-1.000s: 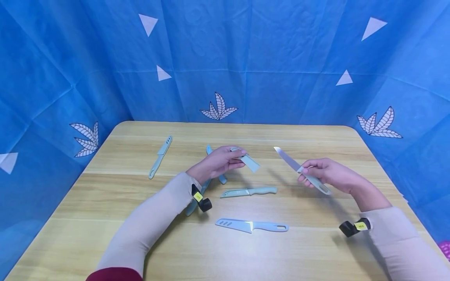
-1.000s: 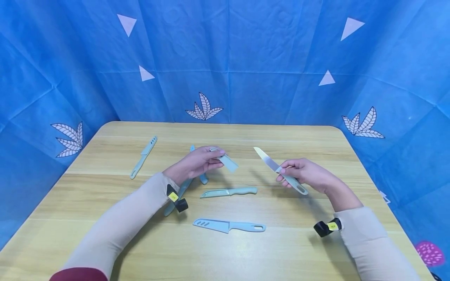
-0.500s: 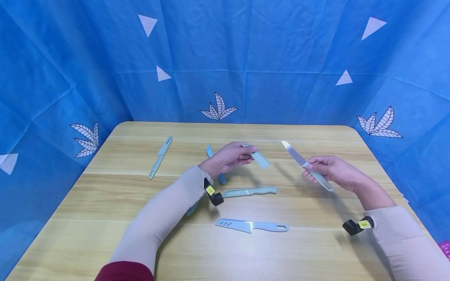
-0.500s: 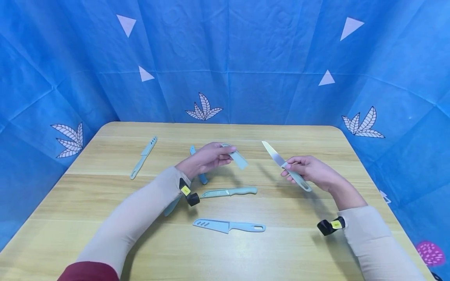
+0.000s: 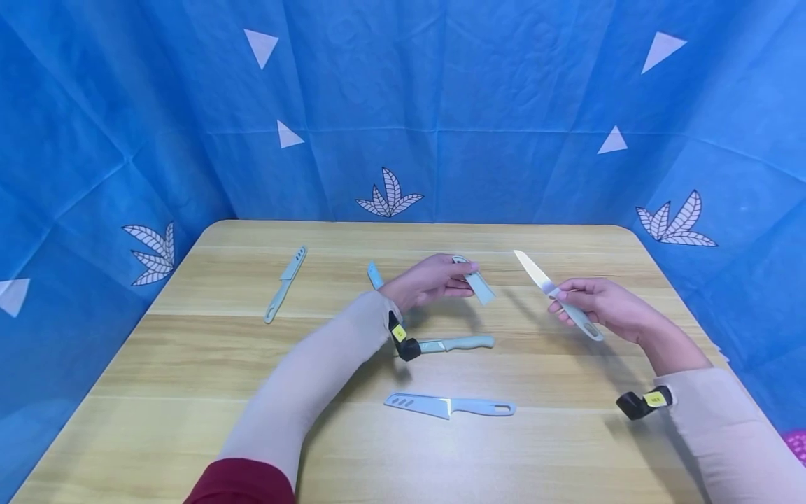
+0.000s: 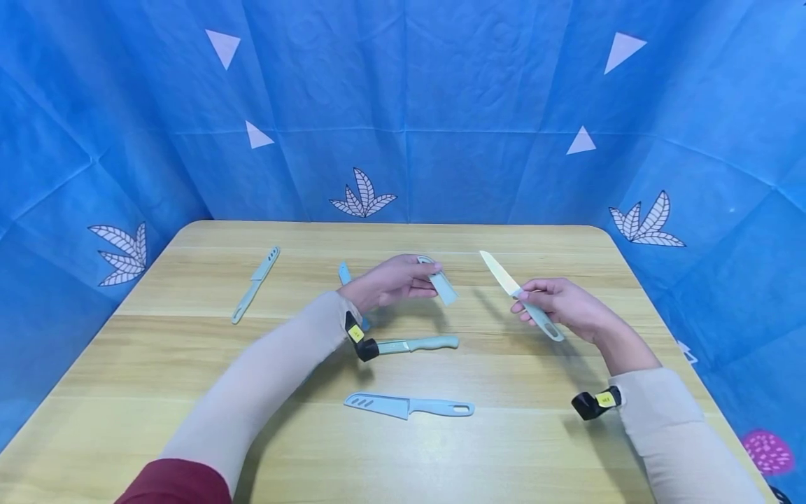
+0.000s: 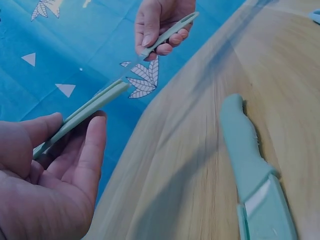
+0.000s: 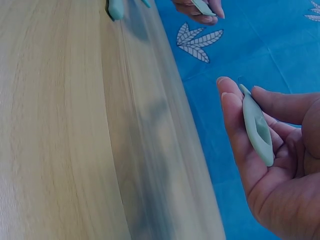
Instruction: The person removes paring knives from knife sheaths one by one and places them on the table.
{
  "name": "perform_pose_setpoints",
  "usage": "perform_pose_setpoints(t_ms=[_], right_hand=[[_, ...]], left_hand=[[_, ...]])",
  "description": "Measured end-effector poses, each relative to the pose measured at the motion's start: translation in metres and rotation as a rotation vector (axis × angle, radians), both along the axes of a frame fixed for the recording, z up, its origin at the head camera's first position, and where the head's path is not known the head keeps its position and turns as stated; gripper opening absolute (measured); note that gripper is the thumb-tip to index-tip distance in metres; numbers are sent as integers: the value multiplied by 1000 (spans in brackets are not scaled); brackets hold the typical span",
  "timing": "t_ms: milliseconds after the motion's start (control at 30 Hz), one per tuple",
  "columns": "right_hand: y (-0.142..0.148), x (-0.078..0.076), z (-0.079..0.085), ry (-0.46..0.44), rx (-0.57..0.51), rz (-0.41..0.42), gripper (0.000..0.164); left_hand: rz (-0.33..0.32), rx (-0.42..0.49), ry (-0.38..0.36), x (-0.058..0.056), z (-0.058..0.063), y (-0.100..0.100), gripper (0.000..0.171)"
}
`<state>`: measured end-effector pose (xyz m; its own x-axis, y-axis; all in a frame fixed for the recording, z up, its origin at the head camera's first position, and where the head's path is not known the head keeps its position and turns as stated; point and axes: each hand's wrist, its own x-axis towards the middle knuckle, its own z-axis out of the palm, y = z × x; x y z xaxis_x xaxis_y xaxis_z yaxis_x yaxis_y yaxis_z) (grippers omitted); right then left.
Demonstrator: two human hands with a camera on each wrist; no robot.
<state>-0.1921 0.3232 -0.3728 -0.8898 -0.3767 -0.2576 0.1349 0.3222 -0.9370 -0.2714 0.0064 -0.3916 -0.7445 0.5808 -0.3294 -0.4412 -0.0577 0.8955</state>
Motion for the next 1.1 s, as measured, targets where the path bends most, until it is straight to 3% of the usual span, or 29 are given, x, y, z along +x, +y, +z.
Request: perform_pose_setpoints(t_ms=[267, 800, 1100], right_hand=[[9, -3, -6, 6, 3, -32, 41], [30, -6, -16, -14, 16, -133, 49], [38, -10, -19, -29, -19, -164, 40]], left_hand=[[-22, -11, -20, -6, -2, 19, 19], [-61, -16, 29, -12, -8, 54, 13], [-82, -95, 68, -14, -15, 70, 16]])
